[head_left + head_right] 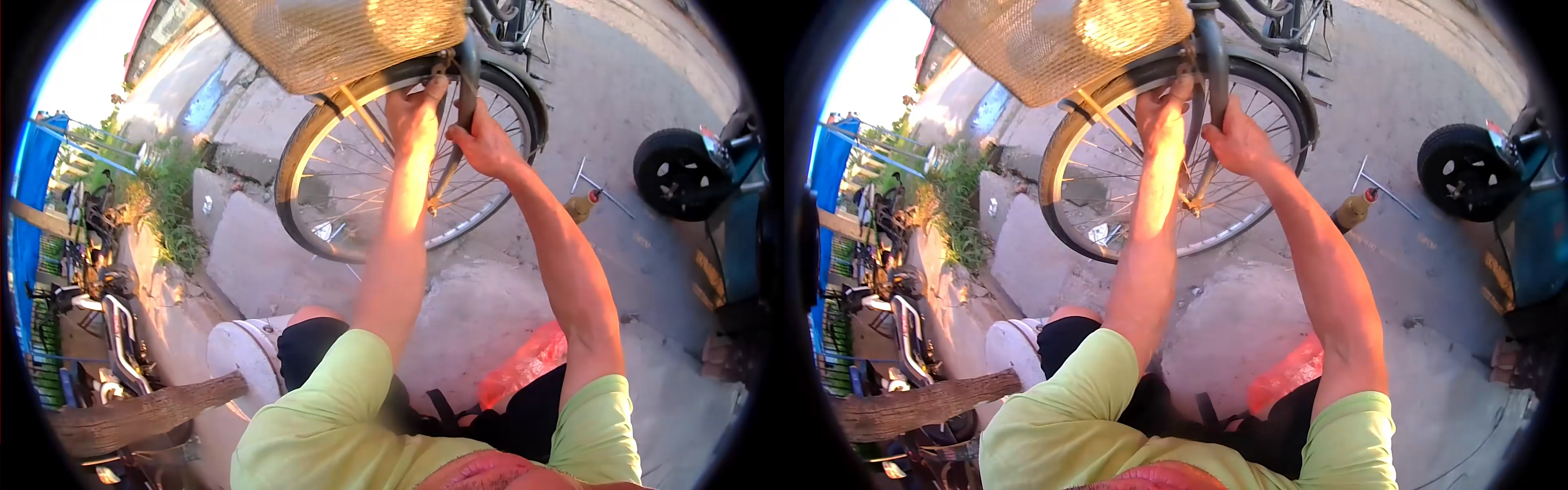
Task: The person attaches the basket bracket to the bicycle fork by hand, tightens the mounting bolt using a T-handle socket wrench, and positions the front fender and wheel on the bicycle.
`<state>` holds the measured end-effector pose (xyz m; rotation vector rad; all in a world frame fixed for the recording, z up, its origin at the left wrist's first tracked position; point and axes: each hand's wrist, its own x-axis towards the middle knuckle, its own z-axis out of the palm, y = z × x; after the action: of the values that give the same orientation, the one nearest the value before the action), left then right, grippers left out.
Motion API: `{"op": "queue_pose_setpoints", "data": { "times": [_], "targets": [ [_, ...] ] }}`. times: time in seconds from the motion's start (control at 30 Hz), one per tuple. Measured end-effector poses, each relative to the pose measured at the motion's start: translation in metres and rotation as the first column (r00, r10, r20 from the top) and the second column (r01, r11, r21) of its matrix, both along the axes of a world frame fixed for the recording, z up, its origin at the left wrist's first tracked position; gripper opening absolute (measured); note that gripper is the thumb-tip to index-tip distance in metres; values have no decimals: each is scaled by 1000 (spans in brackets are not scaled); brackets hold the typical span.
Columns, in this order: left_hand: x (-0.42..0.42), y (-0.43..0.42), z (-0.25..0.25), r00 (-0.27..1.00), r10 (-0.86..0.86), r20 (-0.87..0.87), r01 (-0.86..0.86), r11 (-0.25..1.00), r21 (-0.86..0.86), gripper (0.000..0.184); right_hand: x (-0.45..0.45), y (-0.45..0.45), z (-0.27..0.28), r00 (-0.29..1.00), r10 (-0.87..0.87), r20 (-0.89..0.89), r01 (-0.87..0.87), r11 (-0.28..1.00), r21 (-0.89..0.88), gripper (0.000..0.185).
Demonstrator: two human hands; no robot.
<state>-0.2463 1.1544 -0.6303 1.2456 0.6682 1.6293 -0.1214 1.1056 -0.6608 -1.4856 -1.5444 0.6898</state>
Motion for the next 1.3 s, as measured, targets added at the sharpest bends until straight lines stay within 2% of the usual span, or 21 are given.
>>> {"op": "queue_pose_setpoints", "data": {
  "times": [0.03, 0.1, 0.13, 0.23, 0.27, 0.3, 0.4, 0.47, 0.5, 0.53, 0.6, 0.63, 0.7, 0.8, 0.87, 0.93, 1.0, 1.03, 1.13, 1.2, 1.3],
  "targets": [
    [5, -2, 4, 992, -49, 113, 41, 996, 75, 45, 5, 4, -5, 998, 60, -20, -60, 998, 19, 43],
    [7, -26, 15, 993, -27, 113, 27, 1000, -1, 45, 15, 9, -12, 971, 179, -159, -175, 984, 42, 46],
    [14, -21, 8, 991, 28, 127, -31, 999, 23, 49, 19, 3, 0, 974, 181, -135, -189, 981, -48, 47],
    [35, -26, -6, 962, 252, -102, -245, 967, 76, 60, 34, 5, 1, 943, 248, -221, -260, 965, -24, 50],
    [41, -32, -9, 883, 427, -193, -402, 902, 158, 62, 42, 8, -5, 951, 278, -133, -275, 960, 46, 51],
    [51, -39, -9, 765, 588, -264, -535, 807, 248, 66, 46, 10, -1, 968, 249, 35, -249, 968, -7, 53],
    [71, -58, -8, 754, 571, -325, -562, 817, 132, 76, 59, 5, -13, 927, 206, 313, -243, 966, 85, 50],
    [82, -66, -11, 642, 703, -307, -672, 708, 216, 76, 64, 10, -38, 929, 356, -105, -341, 930, 140, 48],
    [85, -67, -18, 558, 787, -265, -729, 617, 298, 72, 62, 14, -53, 854, 415, -314, -376, 909, 180, 47],
    [86, -68, -22, 465, 859, -214, -773, 511, 376, 67, 57, 18, -67, 730, 458, -507, -399, 888, 229, 47],
    [86, -76, -28, 567, 740, -363, -685, 668, 292, 69, 47, 27, -88, 367, 487, -793, -397, 853, 339, 45],
    [87, -80, -31, 590, 715, -374, -669, 693, 269, 73, 37, 24, -86, 146, 471, -870, -371, 841, 393, 45],
    [88, -89, -33, 634, 665, -395, -637, 738, 222, 81, 11, -1, -59, 258, 447, -857, -299, 880, 369, 46],
    [74, -113, -20, 644, 672, -366, -613, 739, 278, 89, -33, -53, 6, 395, 392, -831, -161, 920, 357, 50],
    [68, -120, -10, 680, 656, -329, -591, 755, 284, 89, -33, -54, 7, 403, 503, -764, -249, 864, 437, 52],
    [70, -115, -11, 685, 677, -268, -591, 732, 337, 87, -24, -45, 2, 172, 584, -793, -408, 775, 482, 59],
    [79, -108, -14, 687, 698, -201, -590, 698, 406, 84, -13, -38, -5, 114, 588, -800, -468, 743, 479, 57],
    [83, -107, -16, 678, 698, -232, -605, 708, 364, 84, -8, -37, -10, 132, 584, -801, -472, 748, 467, 56],
    [86, -108, -27, 649, 687, -329, -629, 727, 276, 83, 3, -34, -26, 264, 549, -793, -419, 805, 419, 53],
    [85, -118, -32, 698, 654, -292, -558, 752, 350, 77, 14, -31, -36, 413, 507, -757, -374, 852, 367, 51],
    [93, -153, -33, 825, 537, -177, -454, 815, 361, 60, 33, -15, -45, 802, 282, -527, -232, 959, 160, 48]
  ]
}}
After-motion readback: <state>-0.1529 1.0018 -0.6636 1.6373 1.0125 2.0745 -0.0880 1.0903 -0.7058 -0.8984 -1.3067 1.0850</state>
